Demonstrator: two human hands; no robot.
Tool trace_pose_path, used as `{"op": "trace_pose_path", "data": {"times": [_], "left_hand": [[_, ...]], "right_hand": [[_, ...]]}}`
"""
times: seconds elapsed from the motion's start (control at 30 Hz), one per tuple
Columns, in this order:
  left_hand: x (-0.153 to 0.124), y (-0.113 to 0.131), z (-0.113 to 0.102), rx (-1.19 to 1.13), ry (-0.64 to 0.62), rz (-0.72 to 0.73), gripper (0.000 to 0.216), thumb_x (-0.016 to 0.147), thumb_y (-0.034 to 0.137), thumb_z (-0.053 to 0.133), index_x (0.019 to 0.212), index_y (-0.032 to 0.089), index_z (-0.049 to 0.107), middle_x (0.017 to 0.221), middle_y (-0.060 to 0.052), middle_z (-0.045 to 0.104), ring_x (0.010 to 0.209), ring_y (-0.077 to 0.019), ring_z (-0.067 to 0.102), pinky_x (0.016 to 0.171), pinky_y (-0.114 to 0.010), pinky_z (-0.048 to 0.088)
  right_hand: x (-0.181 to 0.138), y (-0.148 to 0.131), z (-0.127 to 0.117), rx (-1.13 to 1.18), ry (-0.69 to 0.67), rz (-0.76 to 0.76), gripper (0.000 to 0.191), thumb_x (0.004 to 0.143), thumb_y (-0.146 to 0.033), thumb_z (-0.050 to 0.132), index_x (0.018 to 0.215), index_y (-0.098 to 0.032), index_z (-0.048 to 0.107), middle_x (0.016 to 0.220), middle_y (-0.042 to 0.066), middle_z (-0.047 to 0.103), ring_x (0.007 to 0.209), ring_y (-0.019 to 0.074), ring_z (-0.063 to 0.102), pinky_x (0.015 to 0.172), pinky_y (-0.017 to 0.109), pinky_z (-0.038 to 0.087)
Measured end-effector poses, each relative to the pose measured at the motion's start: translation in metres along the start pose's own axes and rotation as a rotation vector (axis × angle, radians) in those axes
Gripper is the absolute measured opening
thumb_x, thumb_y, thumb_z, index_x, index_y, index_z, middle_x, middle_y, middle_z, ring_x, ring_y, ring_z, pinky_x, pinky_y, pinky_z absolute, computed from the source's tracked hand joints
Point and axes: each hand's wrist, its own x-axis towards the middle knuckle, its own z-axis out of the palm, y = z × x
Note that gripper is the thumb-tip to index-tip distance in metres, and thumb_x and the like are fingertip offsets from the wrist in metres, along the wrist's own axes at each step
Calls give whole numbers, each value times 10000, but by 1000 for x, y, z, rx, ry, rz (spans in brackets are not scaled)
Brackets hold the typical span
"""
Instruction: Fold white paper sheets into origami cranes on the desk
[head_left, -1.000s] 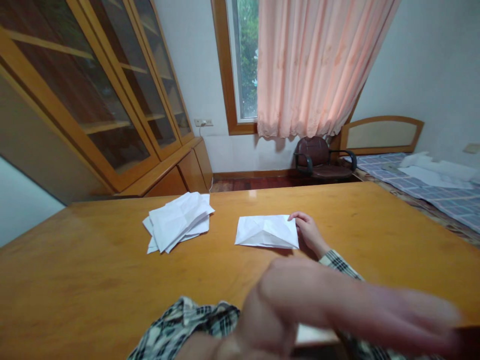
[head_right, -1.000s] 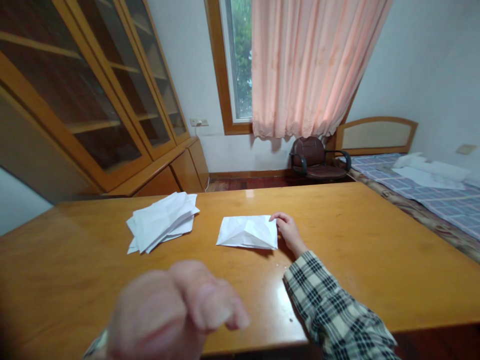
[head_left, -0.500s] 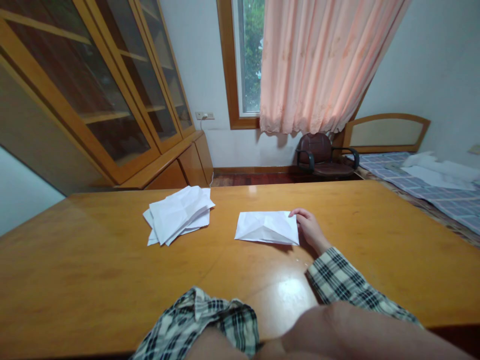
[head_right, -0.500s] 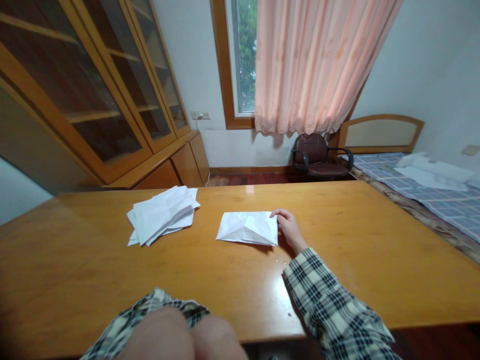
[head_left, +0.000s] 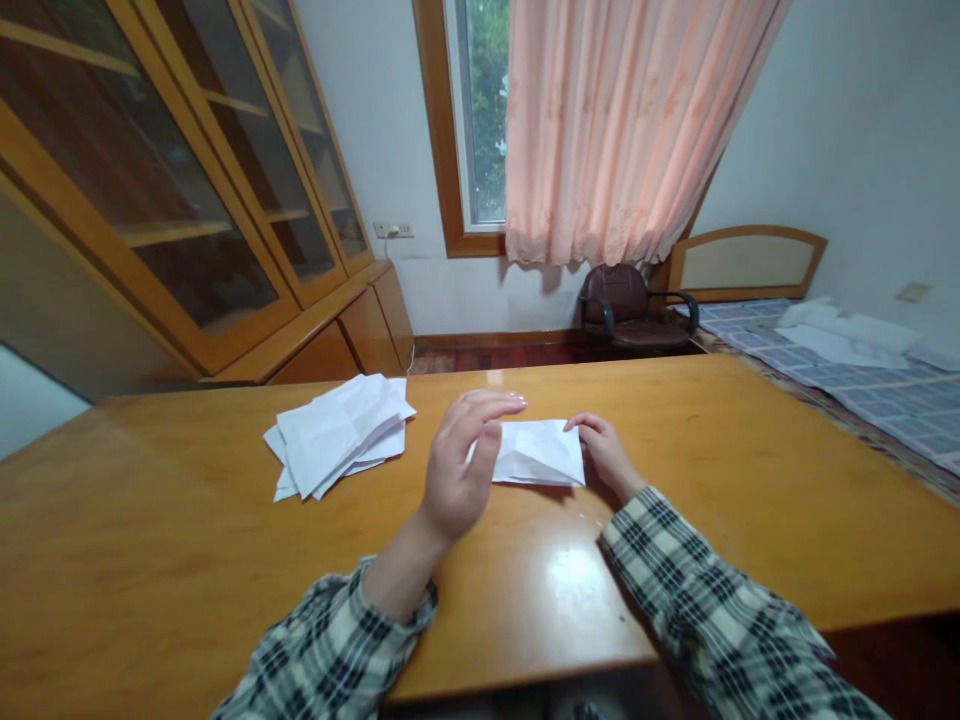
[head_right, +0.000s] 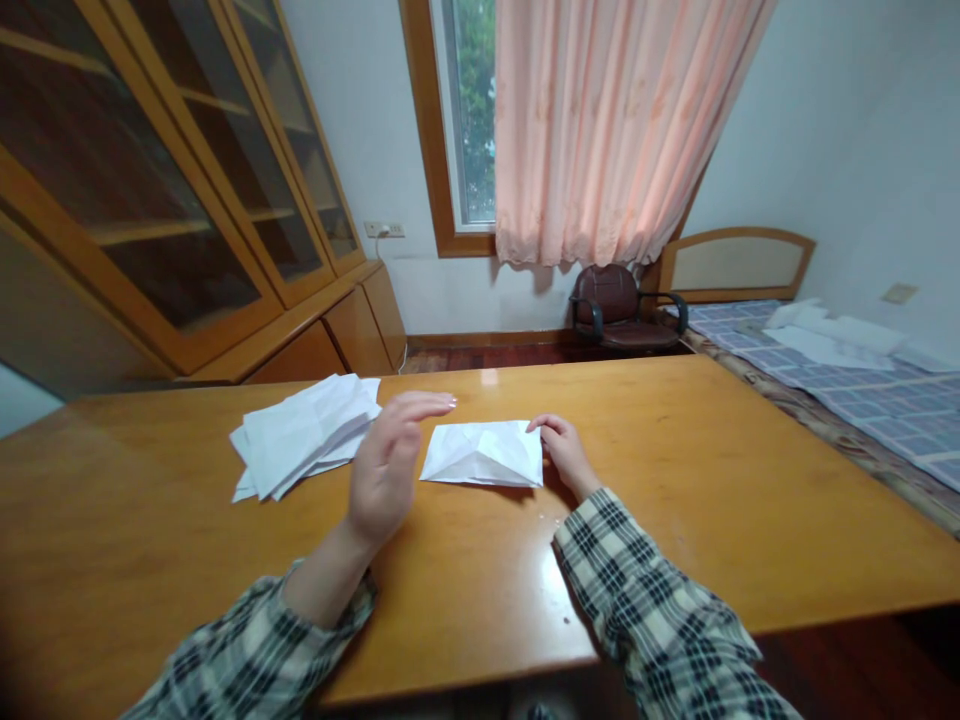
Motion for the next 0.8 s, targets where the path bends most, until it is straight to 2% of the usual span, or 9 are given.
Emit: {"op": "trace_pose_path", "data": {"times": [0.07, 0.13, 0.23, 0.4, 0.5, 0.57, 0.63, 0.77, 0.8], "left_hand": [[-8, -45, 9, 177, -153, -56, 278, 959, 342, 430, 1097, 228, 642, 1153, -76, 651, 1124, -227, 568, 1018, -453, 430], [-24, -87, 15, 323, -255, -111, 301, 934, 303, 472, 1194, 231, 605, 1291, -92, 582, 1232, -243, 498, 1072, -472, 379], [-46, -126, 17, 478, -377, -163, 383, 910, 329, 510, 1278, 238, 558, 1415, -96, 483, 1354, -278, 368, 1123, -517, 297], [-62, -137, 18, 457, -642, -142, 469, 923, 374, 485, 1375, 250, 472, 1466, -77, 440, 1386, -261, 334, 1150, -482, 270], [-64, -135, 22, 494, -711, -167, 478, 924, 368, 487, 1381, 230, 470, 1454, -93, 455, 1372, -282, 357, 1137, -499, 288], [-60, -130, 24, 528, -690, -144, 459, 927, 364, 484, 1363, 221, 489, 1450, -109, 457, 1363, -291, 370, 1133, -520, 286], [-49, -113, 19, 526, -569, -64, 420, 942, 349, 458, 1347, 243, 498, 1446, -103, 459, 1357, -273, 383, 1128, -525, 293], [-21, -43, -9, 329, -61, 155, 338, 957, 307, 443, 1289, 283, 506, 1308, -60, 565, 1249, -221, 500, 1062, -474, 404], [-17, -23, -19, 287, 26, 191, 328, 958, 330, 441, 1277, 287, 507, 1289, -57, 569, 1222, -226, 521, 1039, -480, 426]], "right_hand": [[-1, -2, 2, 5, -6, 4, 163, 589, -270, 529, 685, -175, 620, 458, -69, 362, 431, 77, 296, 417, 205, 180], [-1, -4, 2, -3, -12, 0, 159, 586, -269, 527, 671, -173, 621, 459, -69, 362, 433, 75, 299, 418, 205, 183], [-1, -5, 2, -35, -20, -18, 164, 590, -268, 517, 664, -173, 627, 469, -63, 382, 439, 77, 317, 421, 205, 205], [1, 1, 1, -130, -49, -27, 201, 599, -269, 481, 675, -170, 638, 498, -41, 442, 460, 97, 384, 435, 213, 272], [3, 7, -1, -205, -57, -28, 222, 599, -260, 458, 673, -169, 646, 510, -30, 461, 475, 107, 403, 451, 219, 292], [5, 11, -2, -250, -56, -43, 237, 608, -250, 448, 685, -170, 658, 532, -19, 491, 497, 116, 422, 475, 223, 309], [6, 14, -4, -289, -56, -64, 238, 620, -243, 448, 688, -174, 665, 573, -2, 536, 539, 130, 459, 513, 233, 338], [8, 17, -7, -373, -49, -123, 239, 639, -238, 450, 682, -182, 679, 698, 33, 617, 676, 171, 540, 626, 267, 399], [9, 17, -8, -389, -47, -134, 242, 642, -236, 448, 682, -184, 681, 715, 36, 626, 703, 178, 550, 652, 275, 406]]}}
